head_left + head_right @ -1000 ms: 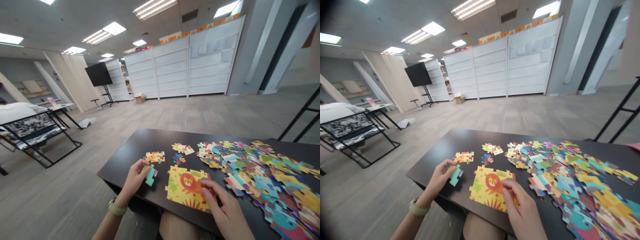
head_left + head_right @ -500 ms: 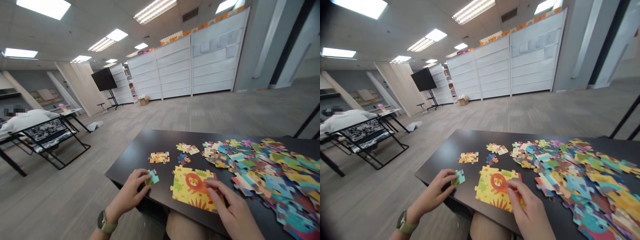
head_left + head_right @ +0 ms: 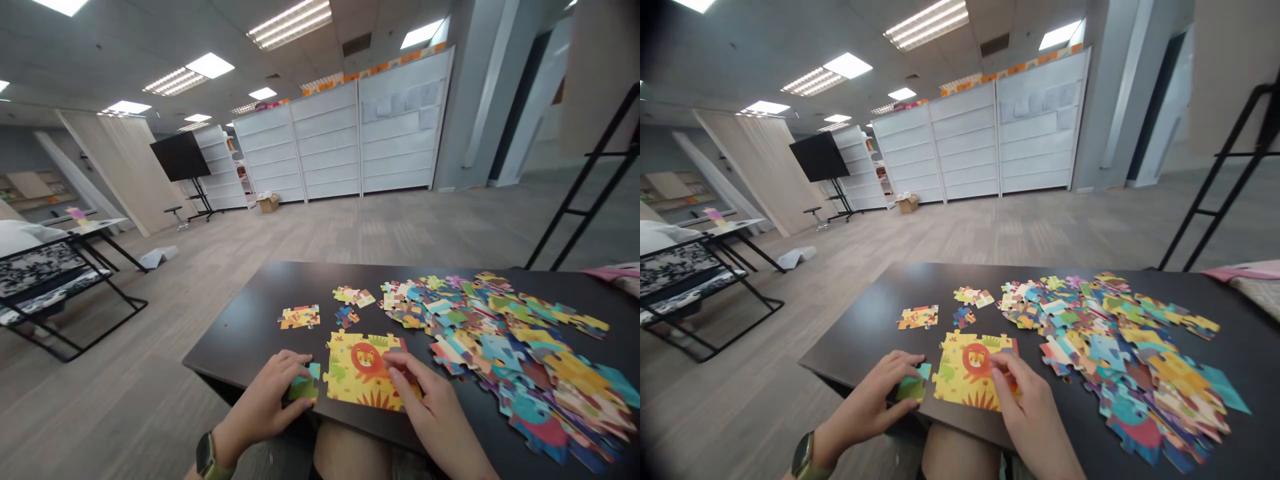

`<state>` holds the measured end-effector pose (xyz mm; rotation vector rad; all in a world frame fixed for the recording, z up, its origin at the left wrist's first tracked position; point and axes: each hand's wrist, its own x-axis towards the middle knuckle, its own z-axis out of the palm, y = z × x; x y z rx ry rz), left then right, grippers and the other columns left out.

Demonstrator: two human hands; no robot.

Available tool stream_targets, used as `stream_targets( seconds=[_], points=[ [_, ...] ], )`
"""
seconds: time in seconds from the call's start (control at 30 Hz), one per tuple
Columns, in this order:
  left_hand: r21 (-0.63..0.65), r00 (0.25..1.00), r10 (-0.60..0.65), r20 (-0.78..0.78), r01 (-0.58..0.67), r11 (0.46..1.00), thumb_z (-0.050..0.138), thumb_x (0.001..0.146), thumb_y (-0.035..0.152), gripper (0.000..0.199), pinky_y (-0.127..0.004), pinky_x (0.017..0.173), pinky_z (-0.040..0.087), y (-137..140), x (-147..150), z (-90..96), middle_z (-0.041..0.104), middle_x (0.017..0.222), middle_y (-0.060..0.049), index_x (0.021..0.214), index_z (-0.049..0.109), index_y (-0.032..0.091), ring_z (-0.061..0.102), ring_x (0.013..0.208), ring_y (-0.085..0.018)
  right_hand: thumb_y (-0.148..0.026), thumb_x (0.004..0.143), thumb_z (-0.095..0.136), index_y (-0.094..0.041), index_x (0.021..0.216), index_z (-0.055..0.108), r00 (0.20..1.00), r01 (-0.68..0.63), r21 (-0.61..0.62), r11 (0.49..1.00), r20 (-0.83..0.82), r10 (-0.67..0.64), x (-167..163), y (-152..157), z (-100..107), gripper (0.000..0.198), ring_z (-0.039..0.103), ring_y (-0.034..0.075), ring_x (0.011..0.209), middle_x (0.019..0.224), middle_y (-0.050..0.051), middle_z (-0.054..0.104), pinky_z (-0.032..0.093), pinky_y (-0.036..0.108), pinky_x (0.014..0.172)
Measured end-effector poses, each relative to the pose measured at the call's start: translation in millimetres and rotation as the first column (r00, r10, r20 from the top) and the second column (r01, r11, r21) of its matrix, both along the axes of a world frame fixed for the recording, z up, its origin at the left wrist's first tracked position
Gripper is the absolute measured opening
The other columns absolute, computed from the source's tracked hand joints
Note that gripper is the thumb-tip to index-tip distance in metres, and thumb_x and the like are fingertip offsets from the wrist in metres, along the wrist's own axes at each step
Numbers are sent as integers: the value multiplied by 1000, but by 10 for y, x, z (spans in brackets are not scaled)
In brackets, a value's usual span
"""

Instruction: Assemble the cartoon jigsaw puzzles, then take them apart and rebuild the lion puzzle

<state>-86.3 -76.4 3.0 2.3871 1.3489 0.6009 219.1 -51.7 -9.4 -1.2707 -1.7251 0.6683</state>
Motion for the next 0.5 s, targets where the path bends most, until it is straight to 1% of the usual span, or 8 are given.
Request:
stream_targets(
  seconds=[0.1, 0.2, 0.27, 0.33, 0.37, 0.4, 0.43, 0.5],
  points=[
    [-8, 998, 12, 61, -11, 1000, 53, 99, 30, 19, -39, 99, 48, 13, 58, -8, 66, 123, -11, 114, 61, 24, 58, 115, -26, -49, 95, 50, -25, 100, 71, 1000, -5, -17, 1000, -8, 5, -3, -14, 8, 32, 72, 23, 92, 103, 6, 76, 58, 30, 80],
    [20, 998, 36, 52, -37, 999, 46, 101, 29, 22, -40, 100, 47, 20, 118, -29, 66, 121, -11, 111, 66, 25, 59, 114, -25, -47, 95, 51, -25, 102, 71, 999, -24, -25, 999, -29, 24, -3, -20, 5, 31, 71, 24, 94, 104, 7, 76, 57, 30, 80],
    [54, 999, 34, 13, -35, 998, 56, 97, 40, 24, -44, 99, 48, 16, 117, -43, 65, 126, -12, 111, 68, 25, 58, 115, -28, -46, 95, 51, -25, 103, 71, 998, -42, -36, 998, -40, 41, -3, -14, 7, 30, 71, 24, 95, 105, 7, 75, 57, 31, 81],
    [75, 999, 4, -41, -1, 997, 71, 84, 53, 42, -47, 99, 49, -3, 60, -58, 64, 130, -12, 118, 68, 28, 57, 116, -32, -44, 96, 50, -24, 105, 70, 997, -59, -48, 997, -52, 57, -1, -11, 25, 30, 70, 24, 95, 105, 8, 75, 56, 31, 81],
    [87, 998, -11, -64, 17, 996, 75, 79, 55, 51, -47, 99, 49, -16, 11, -68, 64, 130, -11, 121, 67, 29, 58, 116, -33, -42, 96, 50, -24, 105, 70, 996, -67, -49, 997, -63, 64, 0, -18, 41, 29, 70, 24, 94, 104, 8, 75, 56, 31, 82],
    [94, 996, -24, -81, 31, 995, 78, 76, 55, 54, -47, 99, 50, -26, -49, -82, 66, 129, -10, 124, 66, 32, 59, 115, -33, -40, 97, 50, -24, 105, 70, 995, -70, -45, 997, -79, 66, 0, -33, 63, 28, 70, 23, 93, 103, 7, 75, 56, 31, 82],
    [116, 997, -18, -81, 28, 993, 75, 80, 49, 46, -46, 99, 51, -27, -115, -100, 68, 127, -7, 123, 67, 35, 62, 113, -32, -37, 97, 49, -23, 104, 70, 993, -72, -39, 997, -92, 68, -3, -58, 87, 26, 70, 22, 92, 101, 7, 75, 55, 30, 81],
    [145, 1000, 3, -31, 2, 989, 75, 81, 44, 40, -41, 95, 55, 27, -227, -154, 72, 121, -3, 120, 69, 41, 67, 106, -30, -31, 96, 50, -23, 101, 71, 992, -59, -17, 998, -116, 57, -27, -120, 134, 22, 70, 20, 88, 97, 4, 75, 54, 27, 80]
  ],
)
